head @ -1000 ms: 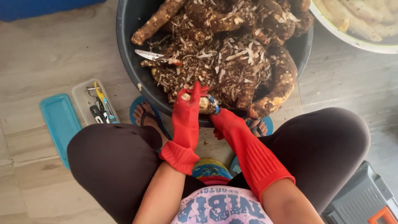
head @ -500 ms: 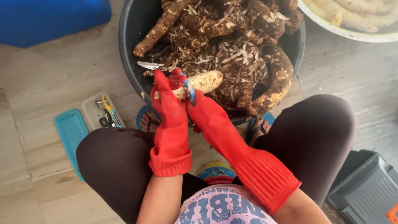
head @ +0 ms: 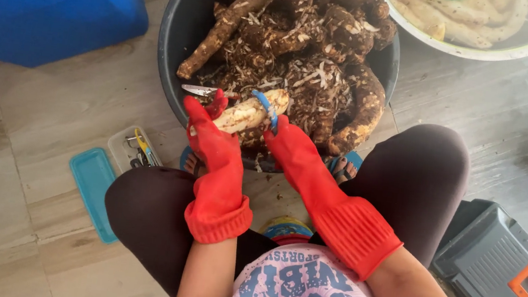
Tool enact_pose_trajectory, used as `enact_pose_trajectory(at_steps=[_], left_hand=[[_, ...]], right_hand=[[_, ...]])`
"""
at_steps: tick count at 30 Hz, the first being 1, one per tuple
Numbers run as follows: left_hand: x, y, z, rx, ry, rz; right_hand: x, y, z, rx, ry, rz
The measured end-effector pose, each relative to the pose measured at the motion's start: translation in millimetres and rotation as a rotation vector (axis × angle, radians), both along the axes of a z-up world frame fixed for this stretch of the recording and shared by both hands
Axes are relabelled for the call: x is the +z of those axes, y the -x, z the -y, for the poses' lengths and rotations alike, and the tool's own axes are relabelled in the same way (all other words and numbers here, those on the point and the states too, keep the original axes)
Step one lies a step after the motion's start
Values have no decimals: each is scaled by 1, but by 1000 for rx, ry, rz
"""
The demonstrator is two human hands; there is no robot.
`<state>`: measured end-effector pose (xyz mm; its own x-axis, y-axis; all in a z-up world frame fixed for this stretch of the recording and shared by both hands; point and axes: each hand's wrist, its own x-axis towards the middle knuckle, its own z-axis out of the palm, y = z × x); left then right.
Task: Peeling the skin off cassava roots using a hand peeler while wearing protective gloves.
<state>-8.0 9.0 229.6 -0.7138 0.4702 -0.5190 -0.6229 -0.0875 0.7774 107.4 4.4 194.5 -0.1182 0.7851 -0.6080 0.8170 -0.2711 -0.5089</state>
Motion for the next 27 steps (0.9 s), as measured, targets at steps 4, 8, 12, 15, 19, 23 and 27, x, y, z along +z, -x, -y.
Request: enact_pose_trajectory(at_steps=[4,8,12,15,19,23,27], left_hand=[[2,-32,-10,218,-5,2],[-52,-1,-6,20,-24,14],[-25,-7,1,47,-41,33],[-5,-13,2,33,-6,47],[-10,-14,6,-70,-149,-36],[-8,-6,10,-114,-210,-50],[-4,-7,4,-70,-177,6]], right_hand=[[40,17,20,85,40,-67],[42,6,3,41,91,-60],[8,-11,-6,-41,38,25],[19,-4,-3,-19,86,24],[37,-2,-6,22,111,15],[11,-31,-20,-100,84,64],[23,-17,-15,-107,98,89]])
